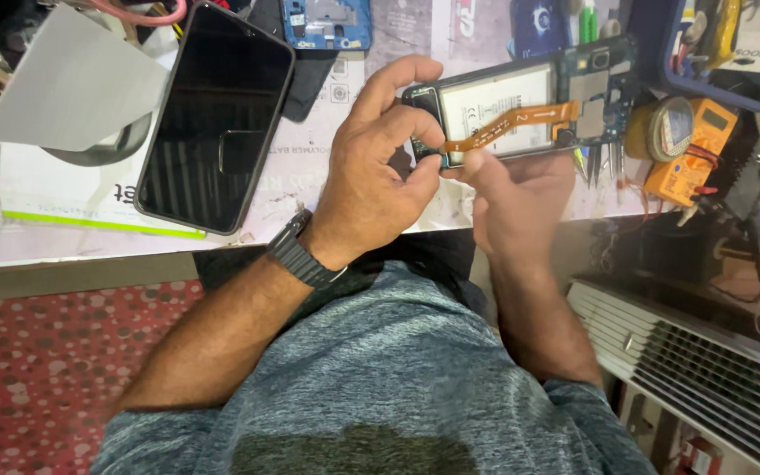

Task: The person handles a disassembled Samsung smartphone, repeatedly adjusting the battery and ribbon cables. They use a metal spudger to pry and align internal components, then reseat the orange ribbon cable into its connector. The phone remains open on the workbench throughout.

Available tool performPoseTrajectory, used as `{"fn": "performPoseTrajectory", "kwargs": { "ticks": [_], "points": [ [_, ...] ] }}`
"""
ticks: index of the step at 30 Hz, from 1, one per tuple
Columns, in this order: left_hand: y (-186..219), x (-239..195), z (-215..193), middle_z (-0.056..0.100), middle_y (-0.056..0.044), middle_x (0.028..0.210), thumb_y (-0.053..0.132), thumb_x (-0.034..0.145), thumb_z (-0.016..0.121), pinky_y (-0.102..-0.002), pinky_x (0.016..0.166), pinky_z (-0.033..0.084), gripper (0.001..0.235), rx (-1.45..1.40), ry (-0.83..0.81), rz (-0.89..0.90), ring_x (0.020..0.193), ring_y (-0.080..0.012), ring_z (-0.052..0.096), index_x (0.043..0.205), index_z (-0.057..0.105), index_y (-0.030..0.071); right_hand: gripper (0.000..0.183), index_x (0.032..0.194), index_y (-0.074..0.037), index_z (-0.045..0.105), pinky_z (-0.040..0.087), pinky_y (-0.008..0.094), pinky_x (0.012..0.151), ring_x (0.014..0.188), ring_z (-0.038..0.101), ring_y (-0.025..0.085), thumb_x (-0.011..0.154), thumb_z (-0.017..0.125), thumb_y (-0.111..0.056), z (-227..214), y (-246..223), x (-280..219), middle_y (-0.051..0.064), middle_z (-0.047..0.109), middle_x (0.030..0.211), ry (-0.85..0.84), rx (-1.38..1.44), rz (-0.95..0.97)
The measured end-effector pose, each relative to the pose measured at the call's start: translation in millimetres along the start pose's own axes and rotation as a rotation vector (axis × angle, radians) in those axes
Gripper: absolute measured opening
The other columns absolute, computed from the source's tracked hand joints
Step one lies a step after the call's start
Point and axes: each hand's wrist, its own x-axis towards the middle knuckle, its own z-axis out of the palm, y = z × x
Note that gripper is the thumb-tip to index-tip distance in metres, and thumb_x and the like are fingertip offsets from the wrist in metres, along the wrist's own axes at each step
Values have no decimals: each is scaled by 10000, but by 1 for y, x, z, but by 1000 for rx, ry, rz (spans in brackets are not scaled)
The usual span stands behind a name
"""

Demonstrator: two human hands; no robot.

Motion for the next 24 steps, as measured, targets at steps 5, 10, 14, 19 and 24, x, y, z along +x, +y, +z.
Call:
{"fn": "performPoseTrajectory", "kwargs": {
  "ticks": [5, 10, 14, 19, 24],
  "points": [
    [-2, 0, 1, 553, -132, 1469, -28, 846, 759, -367, 1071, 549, 194, 3, 19, 17, 1290, -286, 624, 955, 618, 49, 526, 1342, 54, 503, 641, 360, 850, 1013, 726, 251, 897, 749, 190, -1, 13, 1, 178, 686, 1215, -9, 32, -75],
    [-2, 0, 2, 560, -129, 1471, -34, 857, 755, -348, 1047, 550, 195, -27, 27, 12, 1289, -283, 632, 953, 608, 51, 629, 1395, 27, 435, 626, 351, 923, 1081, 704, 242, 882, 757, 198, 0, 18, 1, 161, 652, 1264, 28, 31, -95],
    [-2, 0, 2, 553, -133, 1470, -23, 860, 777, -358, 1056, 562, 207, -23, 19, 3, 1314, -287, 632, 943, 603, 52, 623, 1390, 36, 432, 617, 350, 940, 1097, 694, 240, 886, 760, 202, 0, 19, 0, 165, 639, 1281, 32, 21, -105],
    [-1, 0, 2, 543, -136, 1474, -18, 871, 794, -367, 1057, 574, 211, -28, 14, 6, 1326, -290, 630, 933, 605, 53, 606, 1378, 42, 433, 614, 348, 929, 1090, 694, 239, 887, 755, 194, 0, 20, 0, 174, 643, 1269, 29, 12, -91],
    [0, 1, 2, 540, -130, 1468, -23, 879, 784, -355, 1031, 587, 194, -41, -1, -7, 1318, -281, 637, 908, 608, 54, 609, 1373, 32, 429, 619, 365, 961, 1123, 694, 244, 882, 751, 193, -1, 19, 0, 167, 639, 1267, 28, 21, -98]
  ]
}}
